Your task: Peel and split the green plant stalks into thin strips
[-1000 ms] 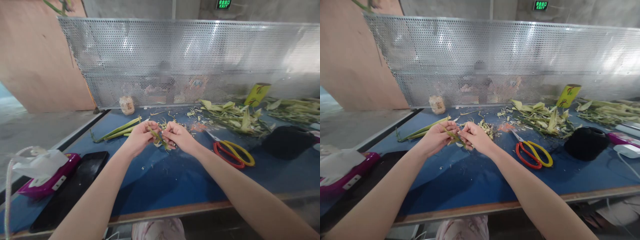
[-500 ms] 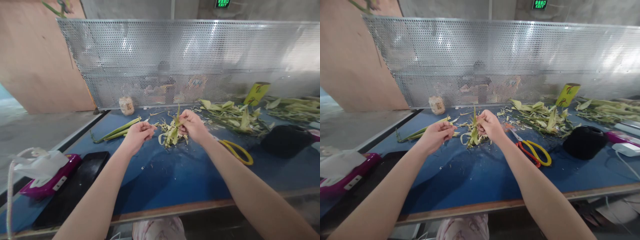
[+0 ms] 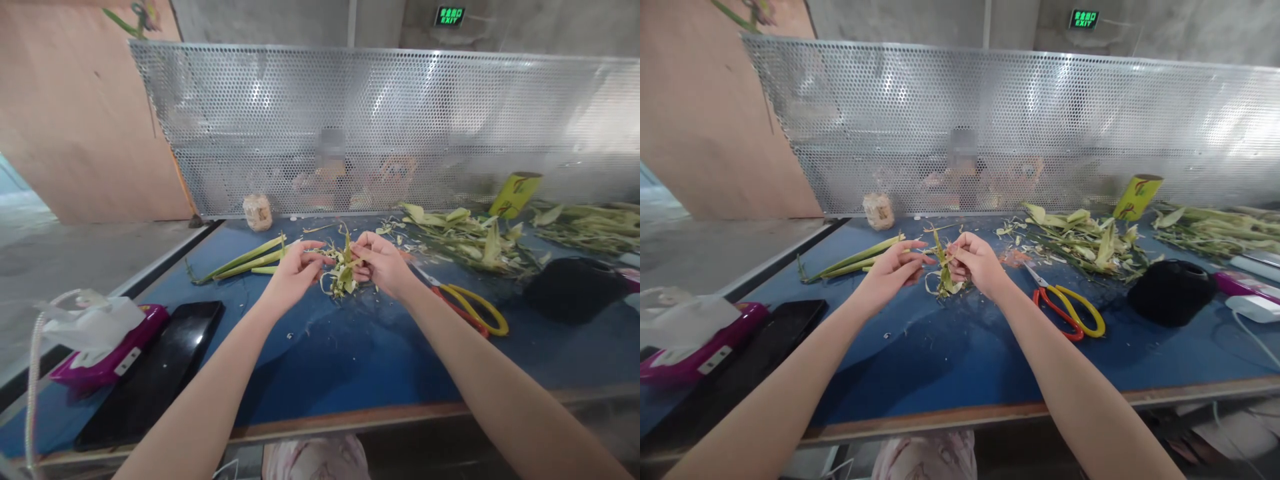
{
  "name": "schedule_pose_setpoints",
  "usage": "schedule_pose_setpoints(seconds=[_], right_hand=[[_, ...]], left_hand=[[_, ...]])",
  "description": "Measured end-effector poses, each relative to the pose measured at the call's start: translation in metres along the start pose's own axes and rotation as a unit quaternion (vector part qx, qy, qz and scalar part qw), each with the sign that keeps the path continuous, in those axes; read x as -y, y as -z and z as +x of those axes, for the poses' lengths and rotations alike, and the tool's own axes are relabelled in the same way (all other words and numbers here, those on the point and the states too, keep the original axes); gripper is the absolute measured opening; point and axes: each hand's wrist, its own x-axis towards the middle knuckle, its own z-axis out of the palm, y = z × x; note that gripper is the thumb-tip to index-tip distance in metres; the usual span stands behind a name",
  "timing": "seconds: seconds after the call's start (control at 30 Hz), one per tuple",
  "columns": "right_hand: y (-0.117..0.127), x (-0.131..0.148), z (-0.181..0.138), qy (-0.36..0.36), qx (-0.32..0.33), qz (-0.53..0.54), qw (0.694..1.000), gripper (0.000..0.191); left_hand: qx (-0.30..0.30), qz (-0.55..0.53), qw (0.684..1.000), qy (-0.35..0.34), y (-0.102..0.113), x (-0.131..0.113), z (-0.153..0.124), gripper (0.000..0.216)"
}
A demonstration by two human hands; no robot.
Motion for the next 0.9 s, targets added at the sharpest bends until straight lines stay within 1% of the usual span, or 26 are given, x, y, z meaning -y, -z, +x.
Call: schedule_pose_setpoints(seconds=[0.17, 0.3, 0.37, 0.43, 0.5, 0.53, 0.67, 0.7, 0.77, 0.8, 0.83, 0.9], right_hand=[[0.002, 0.002, 0.0, 0.007, -0.002, 0.009, 1.0, 0.026], [0.001, 0.007, -0.001, -0.005, -0.013, 0.035, 0.999, 0.026], [0.0, 0.01, -0.001, -0.016, -0.017, 0.049, 0.999, 0.026], [-0.001, 0.012, -0.002, -0.029, -0.015, 0.059, 0.998, 0.025], [-0.001, 0.013, -0.002, -0.039, -0.008, 0.063, 0.997, 0.025], [-0.001, 0.013, -0.002, -0.043, -0.003, 0.065, 0.997, 0.025], [0.0, 0.013, -0.001, -0.046, 0.005, 0.075, 0.996, 0.027], [0.0, 0.013, 0.0, -0.047, 0.003, 0.075, 0.996, 0.027], [0.001, 0.011, 0.0, -0.046, 0.003, 0.071, 0.996, 0.028], [0.001, 0.01, 0.001, -0.046, 0.005, 0.068, 0.997, 0.028], [0.002, 0.009, 0.001, -0.045, 0.008, 0.065, 0.997, 0.029], [0.002, 0.007, 0.002, -0.041, 0.014, 0.064, 0.997, 0.028]], left_hand=[[-0.018, 0.044, 0.999, -0.003, 0.005, 0.002, 0.003, 0.028], [-0.024, 0.073, 0.997, 0.007, 0.012, 0.007, 0.007, 0.027], [-0.017, 0.087, 0.996, 0.016, 0.012, 0.008, 0.012, 0.027], [0.01, 0.116, 0.993, 0.017, 0.01, 0.008, 0.02, 0.025], [0.052, 0.151, 0.987, -0.008, 0.004, 0.007, 0.033, 0.02], [0.075, 0.167, 0.982, -0.037, -0.001, 0.005, 0.041, 0.019], [0.11, 0.156, 0.978, -0.085, -0.026, -0.007, 0.076, 0.018], [0.114, 0.144, 0.978, -0.095, -0.034, -0.011, 0.084, 0.02], [0.115, 0.103, 0.98, -0.122, -0.047, -0.018, 0.095, 0.036], [0.097, 0.055, 0.983, -0.144, -0.052, -0.019, 0.098, 0.044], [0.087, 0.033, 0.984, -0.153, -0.056, -0.02, 0.1, 0.047], [0.084, 0.051, 0.986, -0.133, -0.057, -0.018, 0.099, 0.042]])
